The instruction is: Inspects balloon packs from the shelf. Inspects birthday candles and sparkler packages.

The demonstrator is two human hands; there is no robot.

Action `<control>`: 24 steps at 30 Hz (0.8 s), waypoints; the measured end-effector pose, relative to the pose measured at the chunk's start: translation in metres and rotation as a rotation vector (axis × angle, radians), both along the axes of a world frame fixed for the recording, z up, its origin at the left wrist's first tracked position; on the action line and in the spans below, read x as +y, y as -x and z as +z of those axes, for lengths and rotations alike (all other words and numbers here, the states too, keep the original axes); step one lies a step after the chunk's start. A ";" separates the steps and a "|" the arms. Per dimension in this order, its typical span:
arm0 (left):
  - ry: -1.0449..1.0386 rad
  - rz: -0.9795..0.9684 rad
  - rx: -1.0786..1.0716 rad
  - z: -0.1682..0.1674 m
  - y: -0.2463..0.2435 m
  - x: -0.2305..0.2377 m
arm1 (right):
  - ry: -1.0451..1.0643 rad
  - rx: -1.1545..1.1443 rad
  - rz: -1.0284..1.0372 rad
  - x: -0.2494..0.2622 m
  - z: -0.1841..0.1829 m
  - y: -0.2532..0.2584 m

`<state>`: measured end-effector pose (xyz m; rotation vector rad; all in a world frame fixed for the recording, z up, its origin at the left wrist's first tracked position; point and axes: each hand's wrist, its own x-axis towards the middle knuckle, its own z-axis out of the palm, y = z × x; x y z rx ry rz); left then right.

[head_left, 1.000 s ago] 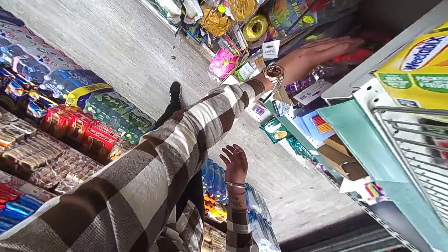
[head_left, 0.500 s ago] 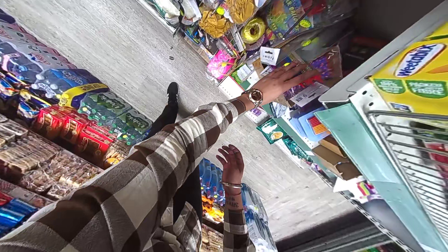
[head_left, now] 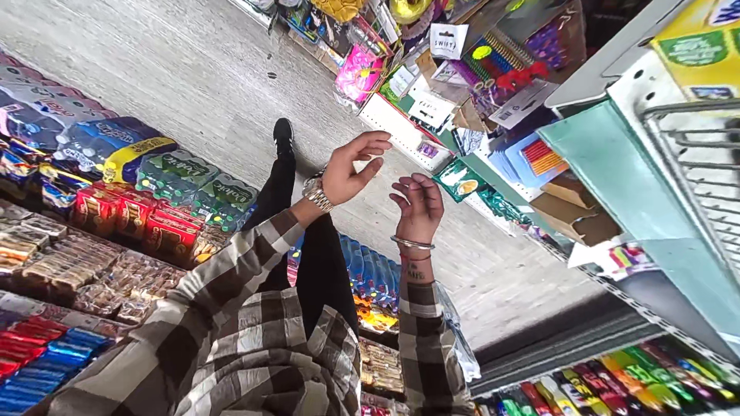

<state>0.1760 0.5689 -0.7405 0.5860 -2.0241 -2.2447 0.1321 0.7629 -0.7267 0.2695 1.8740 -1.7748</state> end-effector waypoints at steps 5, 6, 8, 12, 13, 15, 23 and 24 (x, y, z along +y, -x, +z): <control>-0.076 0.076 0.081 0.035 -0.056 -0.038 | 0.117 0.144 0.113 -0.031 0.018 0.010; -0.064 0.079 0.087 0.042 -0.062 -0.045 | 0.132 0.154 0.135 -0.037 0.024 0.008; -0.026 0.086 0.089 0.052 -0.070 -0.055 | 0.154 0.182 0.186 -0.049 0.032 0.005; 0.024 0.092 0.079 0.058 -0.078 -0.068 | 0.167 0.230 0.255 -0.071 0.043 0.000; 0.023 0.093 0.076 0.058 -0.080 -0.069 | 0.165 0.236 0.264 -0.073 0.044 -0.001; 0.025 0.101 0.071 0.057 -0.085 -0.070 | 0.155 0.244 0.286 -0.077 0.046 0.000; -0.029 0.137 0.052 0.051 -0.098 -0.064 | -0.026 0.491 0.332 -0.061 0.038 0.036; -0.031 0.141 0.051 0.051 -0.101 -0.065 | -0.116 0.602 0.344 -0.054 0.033 0.049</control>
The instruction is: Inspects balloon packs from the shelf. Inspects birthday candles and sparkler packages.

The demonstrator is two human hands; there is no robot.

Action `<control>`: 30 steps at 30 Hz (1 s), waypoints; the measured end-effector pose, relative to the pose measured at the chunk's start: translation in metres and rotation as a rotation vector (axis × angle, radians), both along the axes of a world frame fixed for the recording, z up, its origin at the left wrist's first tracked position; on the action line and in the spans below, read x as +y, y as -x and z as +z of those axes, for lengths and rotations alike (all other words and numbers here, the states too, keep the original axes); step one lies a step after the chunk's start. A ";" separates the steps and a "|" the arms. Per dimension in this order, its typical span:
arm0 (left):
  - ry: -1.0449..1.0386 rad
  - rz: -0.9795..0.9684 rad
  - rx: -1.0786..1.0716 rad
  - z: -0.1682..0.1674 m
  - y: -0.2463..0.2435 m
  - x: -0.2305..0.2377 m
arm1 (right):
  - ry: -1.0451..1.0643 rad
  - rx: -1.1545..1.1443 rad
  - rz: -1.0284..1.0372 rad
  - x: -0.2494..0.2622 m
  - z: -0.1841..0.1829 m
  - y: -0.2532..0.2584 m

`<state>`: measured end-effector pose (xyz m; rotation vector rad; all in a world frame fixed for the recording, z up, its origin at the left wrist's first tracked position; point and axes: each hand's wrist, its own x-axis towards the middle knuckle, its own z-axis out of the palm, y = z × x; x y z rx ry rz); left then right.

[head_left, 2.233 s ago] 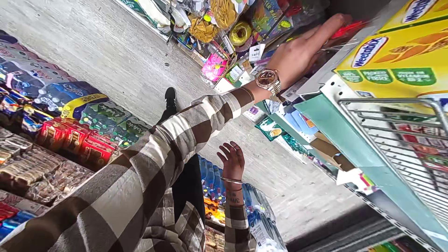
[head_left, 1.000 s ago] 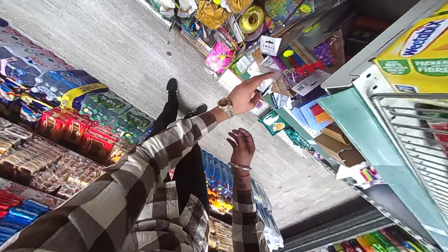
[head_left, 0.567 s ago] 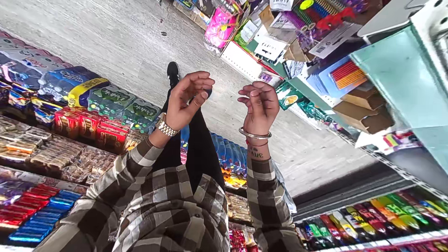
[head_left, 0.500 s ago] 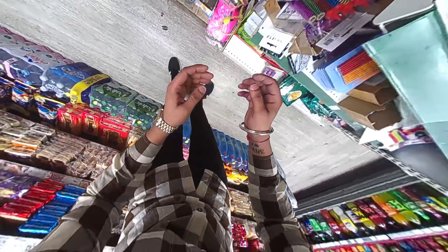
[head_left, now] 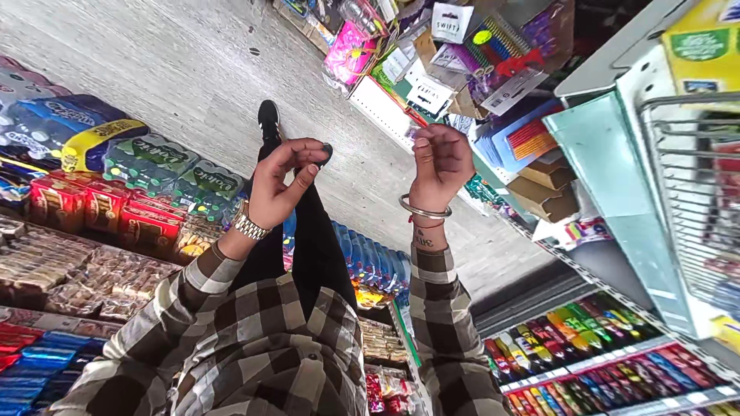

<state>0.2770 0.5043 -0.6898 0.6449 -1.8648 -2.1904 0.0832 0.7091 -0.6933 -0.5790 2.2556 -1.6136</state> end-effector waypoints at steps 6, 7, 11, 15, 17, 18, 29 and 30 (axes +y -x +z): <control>-0.019 0.017 -0.045 -0.006 -0.022 0.002 | -0.710 0.750 -0.010 0.049 -0.021 0.089; -0.026 0.024 -0.053 -0.006 -0.025 0.003 | -0.781 0.769 0.013 0.052 -0.023 0.102; -0.040 0.036 -0.071 -0.007 -0.038 0.006 | -0.915 0.691 0.260 0.054 -0.029 0.150; -0.051 0.047 -0.088 -0.006 -0.048 0.009 | -0.871 0.724 0.479 0.043 -0.039 0.185; -0.047 0.051 -0.105 -0.005 -0.051 0.010 | -0.865 0.724 0.552 0.037 -0.046 0.193; -0.048 0.050 -0.110 -0.005 -0.053 0.010 | -0.839 0.707 0.570 0.036 -0.051 0.195; -0.045 0.055 -0.129 -0.008 -0.056 0.008 | -0.641 0.901 0.130 0.078 -0.045 0.149; -0.044 0.051 -0.126 -0.008 -0.055 0.008 | -0.614 0.948 0.099 0.087 -0.045 0.138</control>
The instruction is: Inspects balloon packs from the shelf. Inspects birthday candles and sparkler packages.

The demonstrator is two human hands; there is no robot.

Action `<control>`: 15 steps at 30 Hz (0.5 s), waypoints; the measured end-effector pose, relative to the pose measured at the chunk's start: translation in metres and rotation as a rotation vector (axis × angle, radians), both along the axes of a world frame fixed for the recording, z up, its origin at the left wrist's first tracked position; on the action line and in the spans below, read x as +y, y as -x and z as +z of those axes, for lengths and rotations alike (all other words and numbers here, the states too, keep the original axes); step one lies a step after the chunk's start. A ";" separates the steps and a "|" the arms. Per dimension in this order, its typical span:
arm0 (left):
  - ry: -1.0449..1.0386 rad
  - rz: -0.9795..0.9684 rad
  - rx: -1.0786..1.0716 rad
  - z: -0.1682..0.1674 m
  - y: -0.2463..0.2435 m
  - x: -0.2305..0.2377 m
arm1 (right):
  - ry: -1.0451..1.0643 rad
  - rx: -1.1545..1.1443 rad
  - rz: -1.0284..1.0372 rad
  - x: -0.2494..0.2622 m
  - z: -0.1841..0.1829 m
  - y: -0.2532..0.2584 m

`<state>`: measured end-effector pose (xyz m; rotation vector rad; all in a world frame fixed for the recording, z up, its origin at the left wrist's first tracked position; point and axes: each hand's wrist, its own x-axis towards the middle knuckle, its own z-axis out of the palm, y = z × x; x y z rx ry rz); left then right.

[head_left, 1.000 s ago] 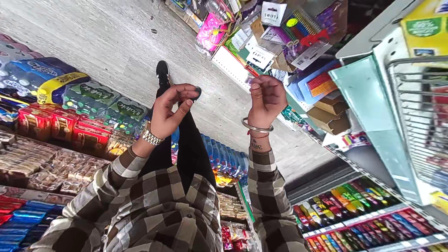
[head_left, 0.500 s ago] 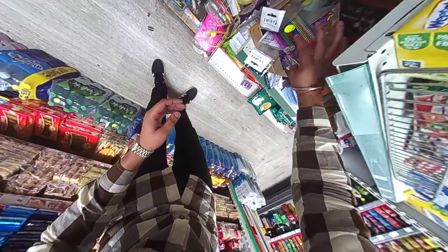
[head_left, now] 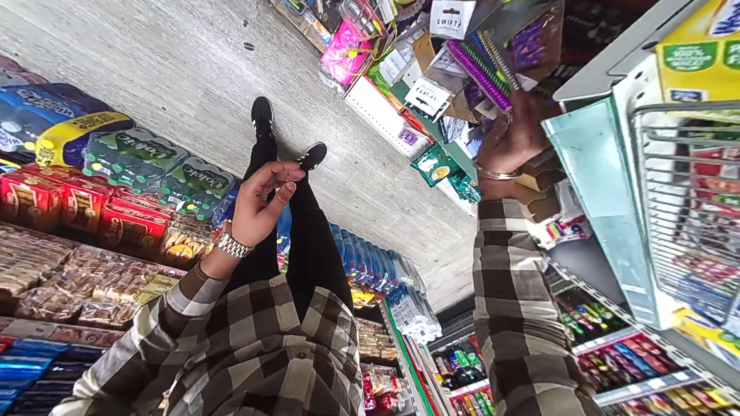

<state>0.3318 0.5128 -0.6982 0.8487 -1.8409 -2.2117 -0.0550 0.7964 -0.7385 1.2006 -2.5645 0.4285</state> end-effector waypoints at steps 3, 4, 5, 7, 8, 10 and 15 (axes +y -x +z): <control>-0.020 -0.006 0.000 -0.003 0.002 0.004 | 0.108 0.026 -0.049 0.022 0.004 -0.039; -0.027 -0.005 0.000 -0.004 0.003 0.005 | 0.147 -0.014 -0.082 0.026 0.008 -0.053; -0.036 -0.008 0.000 -0.005 0.004 0.005 | 0.197 -0.050 -0.112 0.029 0.012 -0.067; -0.048 -0.016 -0.005 -0.006 0.006 0.006 | 0.308 -0.123 -0.172 0.030 0.021 -0.092; -0.056 -0.024 -0.011 -0.006 0.007 0.006 | 0.364 -0.188 -0.208 0.028 0.027 -0.104; -0.077 -0.038 -0.031 -0.008 0.010 0.005 | 0.468 -0.399 -0.280 0.021 0.042 -0.124; -0.247 -0.054 -0.114 -0.004 0.016 0.003 | 0.525 -1.127 -0.460 0.007 0.079 -0.142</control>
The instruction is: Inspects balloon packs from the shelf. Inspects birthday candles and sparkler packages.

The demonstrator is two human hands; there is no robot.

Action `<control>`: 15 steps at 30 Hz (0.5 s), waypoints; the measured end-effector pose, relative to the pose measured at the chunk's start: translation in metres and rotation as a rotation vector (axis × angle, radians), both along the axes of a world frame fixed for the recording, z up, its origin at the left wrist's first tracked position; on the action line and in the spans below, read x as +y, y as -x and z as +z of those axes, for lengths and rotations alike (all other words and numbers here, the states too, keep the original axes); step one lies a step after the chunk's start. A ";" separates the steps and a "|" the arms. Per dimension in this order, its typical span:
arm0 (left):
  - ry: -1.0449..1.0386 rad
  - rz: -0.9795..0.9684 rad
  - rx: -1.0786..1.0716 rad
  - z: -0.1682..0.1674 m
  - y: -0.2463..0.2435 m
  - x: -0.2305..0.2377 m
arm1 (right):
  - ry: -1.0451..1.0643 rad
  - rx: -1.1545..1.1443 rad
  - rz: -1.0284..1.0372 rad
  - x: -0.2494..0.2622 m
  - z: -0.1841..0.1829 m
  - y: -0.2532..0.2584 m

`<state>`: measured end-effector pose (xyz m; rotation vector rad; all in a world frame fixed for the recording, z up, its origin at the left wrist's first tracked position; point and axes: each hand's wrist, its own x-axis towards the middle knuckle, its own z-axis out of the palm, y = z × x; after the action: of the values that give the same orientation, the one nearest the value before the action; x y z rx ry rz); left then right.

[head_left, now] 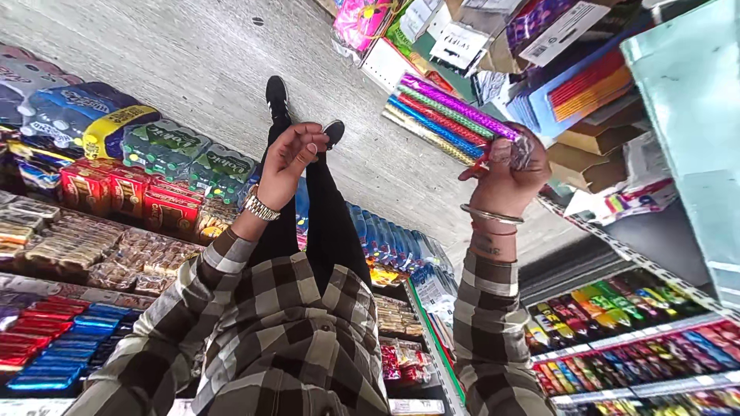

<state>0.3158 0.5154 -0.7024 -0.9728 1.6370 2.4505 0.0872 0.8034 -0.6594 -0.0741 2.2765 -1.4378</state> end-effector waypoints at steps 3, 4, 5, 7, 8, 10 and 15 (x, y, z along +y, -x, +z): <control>-0.075 -0.037 -0.025 0.000 0.004 0.001 | 0.046 -0.248 0.125 -0.015 0.014 0.005; -0.113 -0.050 -0.030 0.002 0.004 0.002 | 0.057 -0.303 0.173 -0.021 0.019 0.006; -0.161 -0.059 -0.032 0.004 0.005 0.003 | 0.060 -0.356 0.220 -0.027 0.023 0.007; -0.270 -0.064 -0.015 0.009 0.006 0.005 | 0.069 -0.456 0.284 -0.039 0.030 0.007; -0.320 -0.056 0.008 0.010 0.008 0.006 | 0.070 -0.492 0.314 -0.045 0.031 0.007; -0.418 -0.022 0.058 0.014 0.008 0.008 | 0.085 -0.556 0.364 -0.054 0.025 0.007; -0.495 0.061 0.061 0.007 -0.002 0.014 | 0.096 -0.804 0.366 -0.072 0.007 0.010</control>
<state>0.3173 0.5293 -0.6954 -0.8831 0.9373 2.7436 0.0776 0.7314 -0.6522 0.0501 1.4506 -1.1057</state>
